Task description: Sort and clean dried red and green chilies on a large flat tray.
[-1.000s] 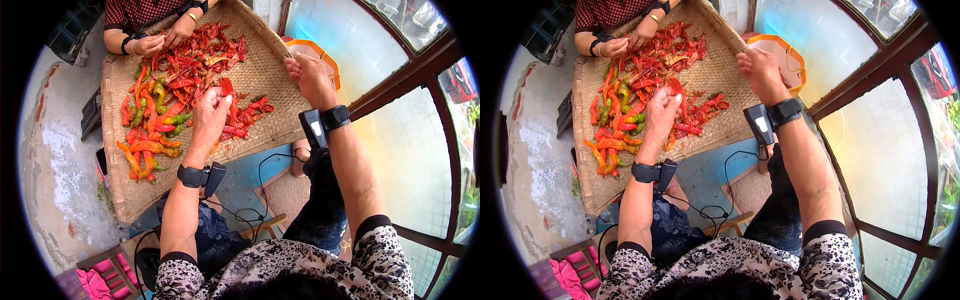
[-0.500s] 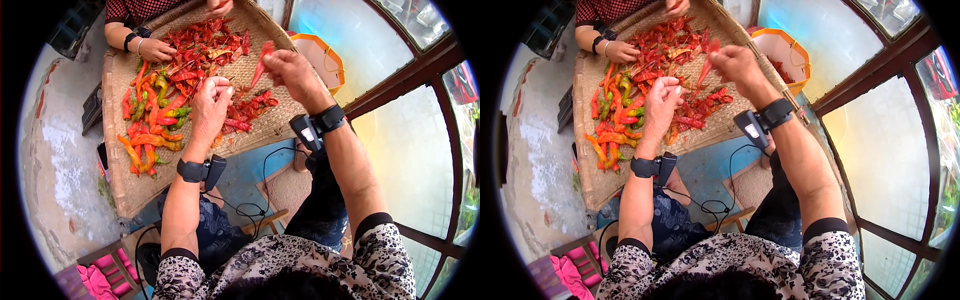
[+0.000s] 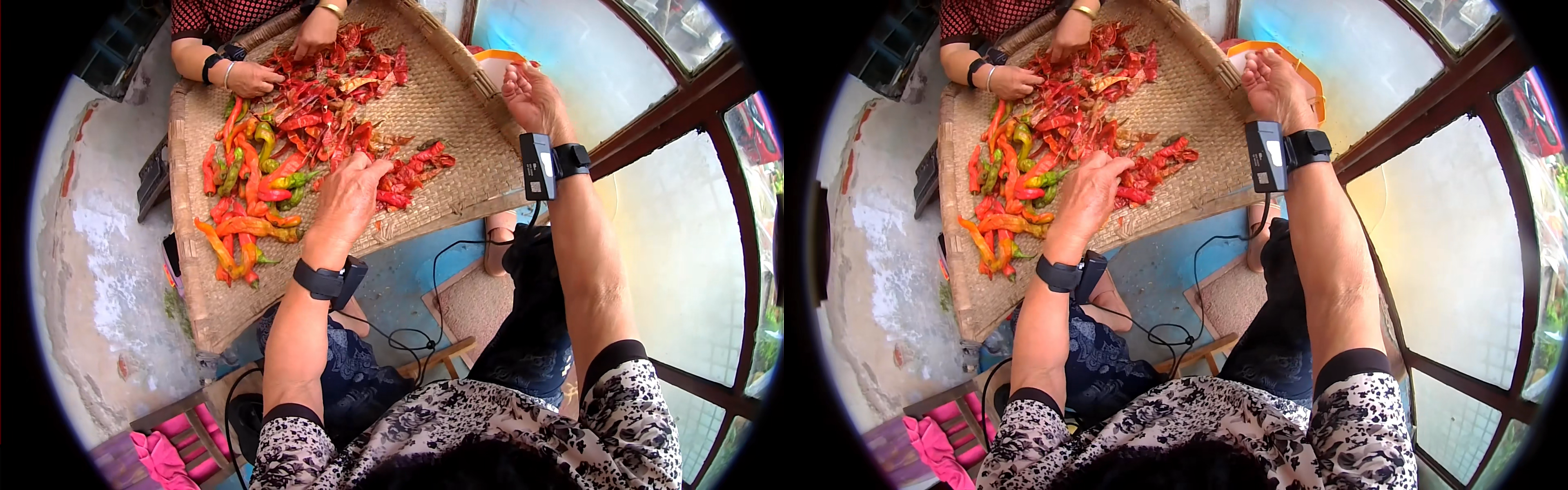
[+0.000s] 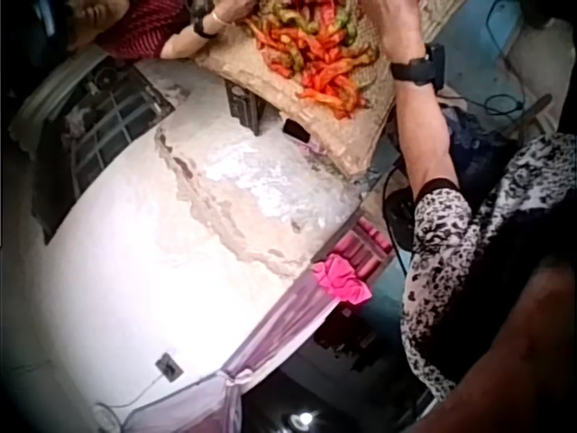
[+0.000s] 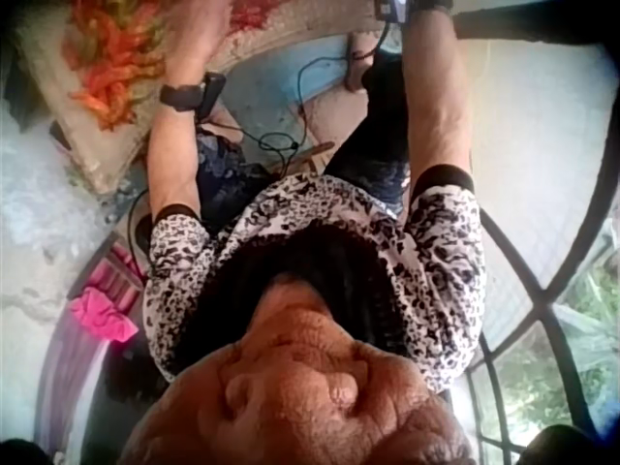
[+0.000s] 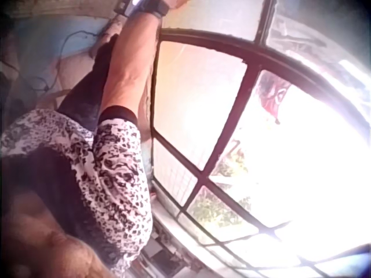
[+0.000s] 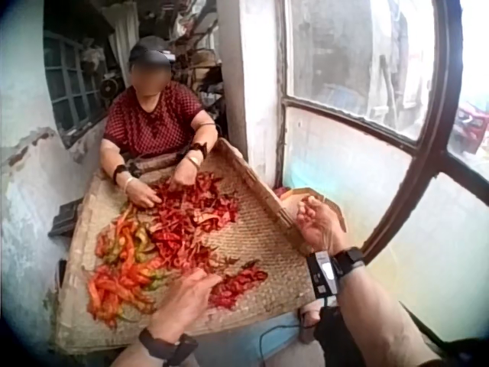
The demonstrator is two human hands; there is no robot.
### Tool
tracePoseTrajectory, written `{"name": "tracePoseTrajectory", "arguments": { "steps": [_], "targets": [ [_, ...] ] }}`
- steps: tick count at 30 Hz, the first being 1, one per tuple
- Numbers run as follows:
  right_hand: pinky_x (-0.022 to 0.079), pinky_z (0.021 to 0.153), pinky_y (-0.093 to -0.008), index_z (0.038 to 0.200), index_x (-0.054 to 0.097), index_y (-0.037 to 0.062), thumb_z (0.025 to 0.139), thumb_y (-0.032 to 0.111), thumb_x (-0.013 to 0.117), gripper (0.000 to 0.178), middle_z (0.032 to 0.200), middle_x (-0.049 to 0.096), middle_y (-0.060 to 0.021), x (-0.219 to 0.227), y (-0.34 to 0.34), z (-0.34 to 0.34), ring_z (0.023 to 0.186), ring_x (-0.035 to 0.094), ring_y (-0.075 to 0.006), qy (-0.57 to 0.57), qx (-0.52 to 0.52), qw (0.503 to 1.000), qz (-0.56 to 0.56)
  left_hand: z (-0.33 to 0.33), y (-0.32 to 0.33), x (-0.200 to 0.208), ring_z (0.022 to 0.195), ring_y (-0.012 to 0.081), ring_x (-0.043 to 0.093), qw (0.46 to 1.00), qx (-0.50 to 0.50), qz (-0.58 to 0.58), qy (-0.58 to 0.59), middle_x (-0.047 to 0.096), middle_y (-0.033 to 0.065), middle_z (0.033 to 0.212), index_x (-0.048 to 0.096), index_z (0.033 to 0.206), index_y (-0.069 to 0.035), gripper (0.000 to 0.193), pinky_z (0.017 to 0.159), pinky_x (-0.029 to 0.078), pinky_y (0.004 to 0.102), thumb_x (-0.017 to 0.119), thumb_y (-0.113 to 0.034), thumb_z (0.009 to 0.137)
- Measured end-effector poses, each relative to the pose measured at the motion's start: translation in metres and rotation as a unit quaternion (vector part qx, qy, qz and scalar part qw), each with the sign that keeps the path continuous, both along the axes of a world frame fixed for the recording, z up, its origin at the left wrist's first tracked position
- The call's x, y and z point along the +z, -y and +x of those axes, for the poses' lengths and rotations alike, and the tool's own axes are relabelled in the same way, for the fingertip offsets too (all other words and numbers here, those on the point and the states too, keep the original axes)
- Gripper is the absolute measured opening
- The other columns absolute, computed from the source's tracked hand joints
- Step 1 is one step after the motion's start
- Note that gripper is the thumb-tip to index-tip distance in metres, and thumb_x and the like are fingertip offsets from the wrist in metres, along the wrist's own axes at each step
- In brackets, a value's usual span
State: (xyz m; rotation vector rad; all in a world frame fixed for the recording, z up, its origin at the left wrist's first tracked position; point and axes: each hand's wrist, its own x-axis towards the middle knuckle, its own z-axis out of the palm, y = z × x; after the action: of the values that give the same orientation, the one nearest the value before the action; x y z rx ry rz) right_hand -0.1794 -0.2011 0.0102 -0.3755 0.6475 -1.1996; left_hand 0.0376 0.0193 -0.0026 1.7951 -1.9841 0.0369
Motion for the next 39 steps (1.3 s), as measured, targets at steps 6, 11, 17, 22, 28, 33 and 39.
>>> {"name": "tracePoseTrajectory", "arguments": {
  "steps": [6, 11, 17, 22, 28, 33, 39],
  "targets": [
    [0.046, 0.055, -0.0224, 0.091, 0.056, 0.0013, 0.089, 0.013, 0.057, 0.012, 0.074, 0.057, -0.0046, 0.015, -0.026, 0.029, 0.064, 0.055, -0.0117, -0.119, 0.079, 0.983, -0.113, 0.0, 0.004, -0.002, 0.08, 0.0319, 0.057, 0.999, 0.006, 0.009, 0.034, 0.054, 0.0121, 0.079, 0.06, 0.09, -0.007, 0.015, 0.067, 0.047, 0.0419, 0.059, 0.0, 0.077],
    [0.045, 0.055, -0.0219, 0.094, 0.056, -0.0005, 0.087, 0.016, 0.059, 0.018, 0.079, 0.06, -0.0059, 0.016, -0.034, 0.038, 0.064, 0.055, -0.0106, -0.135, 0.091, 0.97, -0.181, -0.001, 0.001, 0.009, 0.08, 0.0318, 0.057, 1.0, 0.03, 0.001, -0.002, 0.053, 0.0117, 0.08, 0.057, 0.089, -0.007, 0.014, 0.067, 0.046, 0.0426, 0.059, 0.0, 0.077],
    [0.05, 0.06, -0.0298, 0.083, 0.061, 0.0021, 0.083, 0.014, 0.06, 0.012, 0.072, 0.063, -0.0099, -0.003, -0.031, 0.041, 0.064, 0.059, -0.0181, -0.386, 0.069, 0.853, -0.344, 0.001, -0.003, 0.019, 0.077, 0.0322, 0.058, 0.996, 0.047, -0.033, -0.063, 0.056, 0.0113, 0.083, 0.055, 0.09, -0.006, 0.012, 0.066, 0.046, 0.0398, 0.058, -0.001, 0.079],
    [0.051, 0.07, -0.0422, 0.088, 0.064, 0.0072, 0.077, 0.01, 0.059, 0.012, 0.087, 0.064, -0.0135, -0.025, -0.063, 0.059, 0.081, 0.063, -0.0323, -0.723, 0.207, 0.341, -0.564, 0.006, -0.004, 0.021, 0.076, 0.0342, 0.058, 0.993, 0.064, -0.044, -0.092, 0.056, 0.0116, 0.083, 0.053, 0.091, -0.007, 0.009, 0.064, 0.047, 0.0423, 0.058, -0.007, 0.083],
    [0.052, 0.075, -0.0412, 0.085, 0.064, 0.0056, 0.076, 0.011, 0.062, 0.011, 0.091, 0.063, -0.0135, -0.021, -0.074, 0.062, 0.088, 0.063, -0.0324, -0.73, 0.22, 0.315, -0.565, 0.003, -0.003, 0.022, 0.073, 0.0308, 0.061, 0.994, 0.064, -0.036, -0.085, 0.059, 0.0122, 0.084, 0.056, 0.092, -0.004, 0.011, 0.064, 0.047, 0.0373, 0.06, -0.003, 0.081],
    [0.051, 0.072, -0.0418, 0.083, 0.061, 0.0043, 0.075, 0.014, 0.065, 0.013, 0.088, 0.062, -0.0157, -0.013, -0.067, 0.055, 0.087, 0.062, -0.0326, -0.687, 0.216, 0.407, -0.561, 0.003, -0.003, 0.023, 0.072, 0.0304, 0.061, 0.993, 0.064, -0.038, -0.087, 0.059, 0.0125, 0.084, 0.056, 0.092, -0.004, 0.011, 0.063, 0.047, 0.0373, 0.06, -0.004, 0.081],
    [0.05, 0.062, -0.0315, 0.086, 0.057, 0.0003, 0.078, 0.008, 0.066, 0.014, 0.071, 0.061, -0.0111, -0.004, -0.051, 0.034, 0.066, 0.062, -0.0202, -0.572, 0.11, 0.588, -0.56, 0.004, -0.001, 0.02, 0.071, 0.0302, 0.06, 0.994, 0.065, -0.036, -0.078, 0.059, 0.0126, 0.083, 0.056, 0.091, -0.004, 0.011, 0.062, 0.047, 0.0377, 0.06, -0.004, 0.082]
  ]
}}
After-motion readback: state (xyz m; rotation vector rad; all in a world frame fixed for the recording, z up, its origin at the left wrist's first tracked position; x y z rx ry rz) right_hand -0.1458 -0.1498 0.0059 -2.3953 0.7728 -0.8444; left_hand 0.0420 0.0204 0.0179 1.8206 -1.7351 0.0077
